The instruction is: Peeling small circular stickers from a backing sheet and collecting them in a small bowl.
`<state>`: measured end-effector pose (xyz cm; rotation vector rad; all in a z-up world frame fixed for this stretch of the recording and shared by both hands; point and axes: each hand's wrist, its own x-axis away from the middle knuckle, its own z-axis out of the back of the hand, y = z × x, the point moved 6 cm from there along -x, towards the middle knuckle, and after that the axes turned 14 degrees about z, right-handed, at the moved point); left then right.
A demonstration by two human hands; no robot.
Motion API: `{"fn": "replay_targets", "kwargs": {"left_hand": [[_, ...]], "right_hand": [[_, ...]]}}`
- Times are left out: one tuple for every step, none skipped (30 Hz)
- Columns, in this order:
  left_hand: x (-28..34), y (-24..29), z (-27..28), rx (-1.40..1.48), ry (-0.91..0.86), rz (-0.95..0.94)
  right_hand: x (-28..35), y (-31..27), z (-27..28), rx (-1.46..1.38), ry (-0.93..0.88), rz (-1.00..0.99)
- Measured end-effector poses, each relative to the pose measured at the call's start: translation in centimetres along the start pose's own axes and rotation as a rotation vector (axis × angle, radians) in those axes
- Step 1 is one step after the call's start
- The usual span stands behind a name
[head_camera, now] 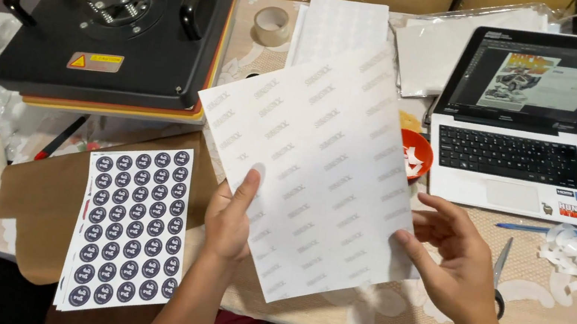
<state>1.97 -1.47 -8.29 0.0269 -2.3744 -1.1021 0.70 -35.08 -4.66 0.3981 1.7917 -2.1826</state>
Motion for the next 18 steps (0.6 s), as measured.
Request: {"fn": "replay_targets", "kwargs": {"left_hand": [[0.0,0.2,-0.1,-0.004,-0.007,0.004],[0.2,1.0,-0.7,-0.087,-0.081,-0.088],[0.5,1.7,-1.2,-0.167,-0.153,-0.182],[0.4,2.1,-1.7,-0.169,-0.159,-0.179],[0.5,2.7,-2.3,-0.147,-0.201,-0.237],[0.7,3.4,-2.9,-0.124,-0.243,-0.293],[0.4,4.0,-2.9,-0.125,-0.246,-0.294],[0.8,5.3,-3.2,-0.154,-0.299,-0.439],[1.2,6.6,-3.5,-0.182,-0.352,-0.586],[-1.1,7.5,-1.6,-0.183,-0.354,-0.587],[-1.7,7.7,-1.9,-0.329,-0.805,-0.667],[-1.9,7.4,-1.1,-0.473,-1.26,-0.725],[0.3,7.4,-2.0,-0.472,-1.264,-0.72],[1.8,7.9,-2.6,-0.464,-1.079,-0.769],[3.3,8.5,-3.1,-0.454,-0.894,-0.814],[3.0,7.7,-2.9,-0.453,-0.898,-0.811],[2.0,7.2,-2.1,-0.435,-0.735,-0.78],[1.1,6.7,-1.1,-0.416,-0.573,-0.745]], "right_hand": [[-0.3,0.6,-0.1,0.003,0.008,-0.001],[-0.7,0.9,-0.3,-0.045,0.003,0.061],[-1.1,1.2,-0.6,-0.092,-0.005,0.124],[-1.5,0.8,-0.5,-0.09,0.0,0.124],[-2.0,0.0,-0.5,-0.043,-0.01,0.189],[-2.5,-0.8,-0.5,0.005,-0.02,0.253],[-3.1,-1.9,-0.5,0.006,-0.018,0.254],[-3.6,-3.6,-0.6,0.078,-0.029,0.368],[-4.0,-5.3,-0.7,0.152,-0.041,0.482],[-4.6,-5.6,-0.8,0.153,-0.039,0.483],[-4.9,-6.6,-0.7,0.233,-0.01,0.6],[-5.0,-7.5,-0.8,0.314,0.019,0.716],[-5.7,-6.9,-0.6,0.317,0.022,0.712],[-6.2,-6.5,-0.2,0.342,0.054,0.757],[-6.8,-6.2,0.1,0.368,0.085,0.805],[-7.2,-6.0,0.0,0.371,0.087,0.803],[-7.5,-6.0,-0.2,0.331,0.086,0.827],[-7.8,-6.0,-0.3,0.292,0.085,0.85]]}}
